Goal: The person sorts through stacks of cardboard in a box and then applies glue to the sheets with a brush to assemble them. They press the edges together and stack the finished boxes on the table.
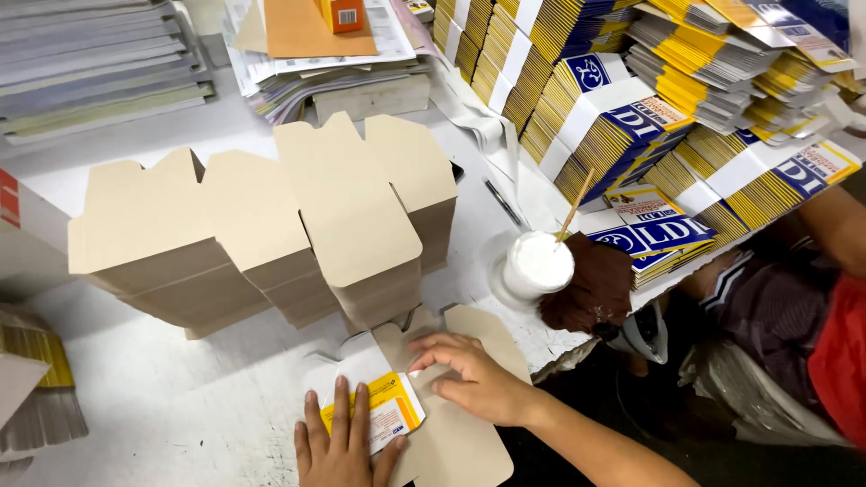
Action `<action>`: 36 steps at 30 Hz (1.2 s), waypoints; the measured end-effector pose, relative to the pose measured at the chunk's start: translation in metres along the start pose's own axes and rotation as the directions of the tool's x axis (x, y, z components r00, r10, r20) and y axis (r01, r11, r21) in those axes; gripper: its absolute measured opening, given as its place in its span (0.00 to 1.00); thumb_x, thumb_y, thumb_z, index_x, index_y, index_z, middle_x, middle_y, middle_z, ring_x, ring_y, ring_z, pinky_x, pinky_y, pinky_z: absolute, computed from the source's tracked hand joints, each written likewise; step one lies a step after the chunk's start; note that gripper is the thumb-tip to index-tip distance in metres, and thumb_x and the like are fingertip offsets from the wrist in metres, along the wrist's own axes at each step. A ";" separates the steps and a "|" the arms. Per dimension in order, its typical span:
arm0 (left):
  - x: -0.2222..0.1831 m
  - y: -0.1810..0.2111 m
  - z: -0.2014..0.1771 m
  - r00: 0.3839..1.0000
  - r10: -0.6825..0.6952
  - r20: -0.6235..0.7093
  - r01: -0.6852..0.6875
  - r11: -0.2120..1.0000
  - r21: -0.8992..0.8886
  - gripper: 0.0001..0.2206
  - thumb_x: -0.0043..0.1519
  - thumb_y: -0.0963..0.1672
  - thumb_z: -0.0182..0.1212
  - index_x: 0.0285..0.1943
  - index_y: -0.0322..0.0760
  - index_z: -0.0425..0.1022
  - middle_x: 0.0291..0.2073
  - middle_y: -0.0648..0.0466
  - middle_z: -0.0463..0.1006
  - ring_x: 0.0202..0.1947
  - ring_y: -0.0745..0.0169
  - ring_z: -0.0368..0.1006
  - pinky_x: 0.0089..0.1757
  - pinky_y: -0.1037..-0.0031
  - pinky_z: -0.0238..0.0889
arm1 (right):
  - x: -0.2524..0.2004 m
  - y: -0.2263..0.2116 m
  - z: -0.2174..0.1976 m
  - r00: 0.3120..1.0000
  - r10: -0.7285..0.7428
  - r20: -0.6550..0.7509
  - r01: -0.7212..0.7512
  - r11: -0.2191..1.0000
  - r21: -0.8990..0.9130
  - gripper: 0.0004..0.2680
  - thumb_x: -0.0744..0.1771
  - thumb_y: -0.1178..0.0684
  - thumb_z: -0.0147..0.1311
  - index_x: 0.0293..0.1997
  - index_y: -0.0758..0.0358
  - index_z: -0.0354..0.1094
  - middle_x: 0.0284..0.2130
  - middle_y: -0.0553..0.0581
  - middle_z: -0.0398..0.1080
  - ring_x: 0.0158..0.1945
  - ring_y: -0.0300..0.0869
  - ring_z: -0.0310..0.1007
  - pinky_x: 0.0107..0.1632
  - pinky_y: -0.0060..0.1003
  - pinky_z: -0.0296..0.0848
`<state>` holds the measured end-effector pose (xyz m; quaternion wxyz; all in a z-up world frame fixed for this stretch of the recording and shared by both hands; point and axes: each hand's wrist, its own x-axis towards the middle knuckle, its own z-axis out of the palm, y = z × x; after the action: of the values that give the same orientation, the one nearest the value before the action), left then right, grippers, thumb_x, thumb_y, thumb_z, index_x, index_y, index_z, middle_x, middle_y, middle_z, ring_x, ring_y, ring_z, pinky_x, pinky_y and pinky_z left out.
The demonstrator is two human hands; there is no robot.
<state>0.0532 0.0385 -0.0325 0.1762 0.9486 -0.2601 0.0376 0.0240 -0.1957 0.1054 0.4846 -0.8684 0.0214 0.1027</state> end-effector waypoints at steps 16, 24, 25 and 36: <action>-0.004 0.029 -0.073 0.994 0.028 -0.105 -0.041 0.991 -0.128 0.37 0.59 0.58 0.56 0.72 0.35 0.59 0.74 0.44 0.52 0.72 0.29 0.42 0.63 0.42 0.38 | 0.019 0.017 0.017 0.977 -0.211 -0.006 0.202 0.943 -0.264 0.12 0.64 0.58 0.52 0.52 0.54 0.73 0.67 0.54 0.61 0.73 0.51 0.49 0.71 0.51 0.39; -0.004 0.028 -0.073 0.995 0.032 -0.095 -0.044 0.991 -0.129 0.37 0.60 0.58 0.56 0.72 0.34 0.60 0.74 0.44 0.53 0.72 0.29 0.42 0.63 0.42 0.39 | 0.018 0.016 0.021 0.971 -0.241 -0.010 0.227 0.929 -0.291 0.09 0.64 0.59 0.51 0.45 0.57 0.74 0.69 0.54 0.60 0.74 0.51 0.48 0.71 0.49 0.40; -0.004 0.027 -0.073 0.995 0.028 -0.096 -0.040 0.991 -0.128 0.37 0.60 0.58 0.56 0.72 0.34 0.60 0.74 0.44 0.53 0.72 0.29 0.42 0.63 0.42 0.39 | 0.019 0.015 0.021 0.970 -0.243 -0.006 0.230 0.929 -0.291 0.09 0.64 0.59 0.51 0.45 0.57 0.74 0.69 0.54 0.60 0.74 0.51 0.48 0.71 0.49 0.40; -0.006 0.028 -0.071 0.993 0.035 -0.110 -0.048 0.991 -0.122 0.36 0.60 0.58 0.55 0.72 0.35 0.61 0.74 0.45 0.53 0.73 0.29 0.43 0.63 0.41 0.40 | 0.001 0.018 0.024 0.965 -0.263 -0.009 0.240 0.895 -0.375 0.09 0.62 0.61 0.52 0.43 0.58 0.75 0.66 0.56 0.62 0.72 0.51 0.50 0.71 0.50 0.43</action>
<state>0.0355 0.0438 0.0417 0.2480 0.9268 -0.2717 0.0760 0.0186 -0.1845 0.0779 0.3201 -0.9424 -0.0963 0.0153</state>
